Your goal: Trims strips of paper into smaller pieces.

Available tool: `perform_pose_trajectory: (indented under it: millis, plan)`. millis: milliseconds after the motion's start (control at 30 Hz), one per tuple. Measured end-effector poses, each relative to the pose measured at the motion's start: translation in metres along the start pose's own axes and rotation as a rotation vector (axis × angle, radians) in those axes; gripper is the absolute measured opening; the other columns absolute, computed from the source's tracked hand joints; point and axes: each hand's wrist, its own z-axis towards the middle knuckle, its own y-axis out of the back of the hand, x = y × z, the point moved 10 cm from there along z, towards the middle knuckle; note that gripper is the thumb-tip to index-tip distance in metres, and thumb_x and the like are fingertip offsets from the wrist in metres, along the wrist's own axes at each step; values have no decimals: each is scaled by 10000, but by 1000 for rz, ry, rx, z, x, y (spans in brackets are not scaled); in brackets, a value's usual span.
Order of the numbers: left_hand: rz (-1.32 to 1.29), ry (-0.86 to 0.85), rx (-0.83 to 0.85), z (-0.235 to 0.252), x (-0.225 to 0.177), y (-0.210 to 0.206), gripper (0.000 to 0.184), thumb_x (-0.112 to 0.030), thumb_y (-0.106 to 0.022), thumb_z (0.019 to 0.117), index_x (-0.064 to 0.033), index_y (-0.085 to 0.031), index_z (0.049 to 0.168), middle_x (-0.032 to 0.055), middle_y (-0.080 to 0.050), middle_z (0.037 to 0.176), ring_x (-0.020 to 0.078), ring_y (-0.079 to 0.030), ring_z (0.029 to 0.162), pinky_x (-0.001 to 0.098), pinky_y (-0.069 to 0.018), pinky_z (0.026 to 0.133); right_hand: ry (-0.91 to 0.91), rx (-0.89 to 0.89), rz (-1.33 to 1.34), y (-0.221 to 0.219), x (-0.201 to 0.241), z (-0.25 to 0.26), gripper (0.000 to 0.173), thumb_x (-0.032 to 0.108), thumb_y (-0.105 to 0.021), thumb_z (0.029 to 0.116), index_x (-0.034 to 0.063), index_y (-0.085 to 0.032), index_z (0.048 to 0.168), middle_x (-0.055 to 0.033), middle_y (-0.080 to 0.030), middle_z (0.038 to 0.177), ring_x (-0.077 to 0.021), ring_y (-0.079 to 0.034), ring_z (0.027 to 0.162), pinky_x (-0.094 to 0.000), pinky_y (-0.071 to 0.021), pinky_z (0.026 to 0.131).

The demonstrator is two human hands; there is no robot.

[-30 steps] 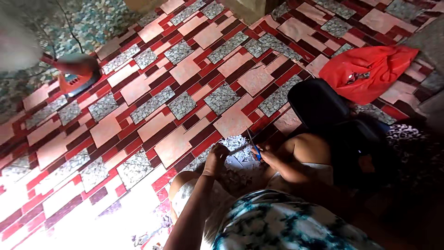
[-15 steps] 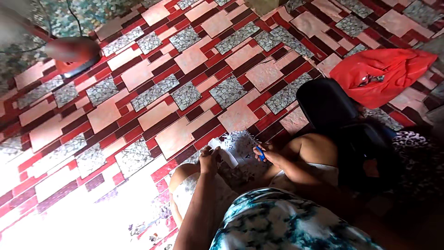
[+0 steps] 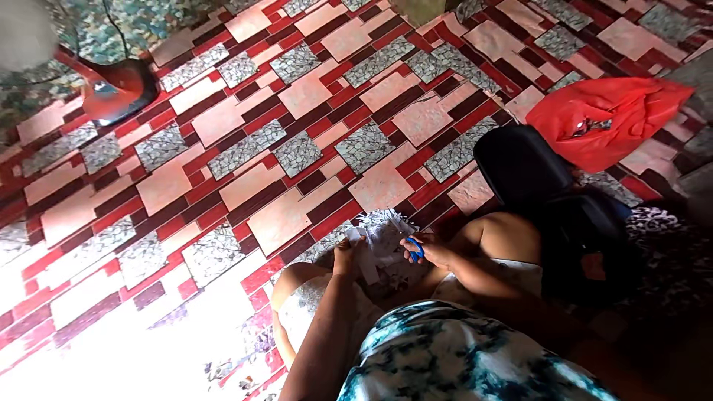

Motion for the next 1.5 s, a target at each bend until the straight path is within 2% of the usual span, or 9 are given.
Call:
perform_pose_trajectory:
  millis: [100, 167, 267, 467, 600, 933, 1067, 1267, 1500]
  plan:
    - [-5, 111, 64, 0, 13, -6, 226, -65, -473, 1080, 78, -585, 1215, 117, -700, 927, 160, -692, 772, 314, -595, 729, -9, 10, 22, 0, 0, -2, 201, 205, -586, 1049, 32, -634, 1140, 7, -701, 818, -55, -645, 677, -189, -500, 576]
    - [6, 152, 152, -6, 15, -13, 250, -47, -409, 1088, 71, -525, 1276, 115, -688, 932, 161, -690, 787, 325, -595, 754, -7, 0, -56, 0, 2, -3, 217, 213, -607, 1038, 31, -639, 1153, 13, -696, 829, -43, -636, 682, -190, -498, 590]
    - [26, 210, 326, -22, 11, -31, 180, -37, -422, 1081, 48, -480, 1229, 99, -702, 874, 168, -709, 746, 316, -608, 717, 23, 61, -219, -7, 0, -1, 279, 223, -651, 1005, 4, -627, 1176, -9, -675, 878, -43, -615, 702, -210, -506, 621]
    - [242, 211, 372, -23, 12, -35, 145, -78, -611, 1020, 45, -642, 1090, 68, -717, 834, 116, -676, 658, 267, -582, 630, 27, 173, -385, -15, -12, 2, 364, 315, -681, 987, -14, -628, 1133, -40, -657, 868, -58, -599, 705, -240, -509, 657]
    - [328, 235, 409, -22, 17, -36, 147, -123, -616, 1024, 15, -663, 1044, 14, -666, 752, 59, -588, 572, 219, -508, 546, 18, 197, -444, -17, -10, -1, 344, 308, -691, 986, -15, -635, 1089, -33, -646, 838, -44, -581, 684, -224, -492, 647]
    - [356, 216, 529, -18, 22, -41, 132, -135, -622, 1017, -27, -675, 964, -50, -611, 704, 15, -535, 559, 202, -479, 546, 83, 216, -477, -20, -6, -2, 340, 291, -688, 981, -35, -648, 1070, -53, -639, 822, -62, -574, 682, -249, -504, 676]
    - [356, 229, 527, -17, 24, -41, 131, -146, -627, 1016, -34, -673, 967, -47, -616, 707, 24, -541, 551, 207, -484, 537, 96, 204, -471, -19, -4, -3, 331, 276, -700, 974, -35, -652, 1074, -34, -634, 801, -38, -563, 662, -219, -492, 651]
    - [329, 231, 532, -16, 25, -41, 135, -150, -630, 1018, -26, -683, 1006, -44, -629, 730, 17, -550, 567, 196, -488, 544, 35, 164, -448, -14, -3, -5, 303, 176, -715, 965, -46, -654, 1161, -66, -691, 891, -36, -609, 688, -210, -528, 674]
    - [268, 252, 498, -14, 26, -39, 122, -126, -616, 1023, -13, -661, 1010, -36, -622, 714, 25, -549, 551, 200, -488, 529, -33, 205, -433, -17, -10, -4, 345, 293, -691, 988, -15, -634, 1132, -35, -652, 859, -42, -583, 702, -225, -500, 679]
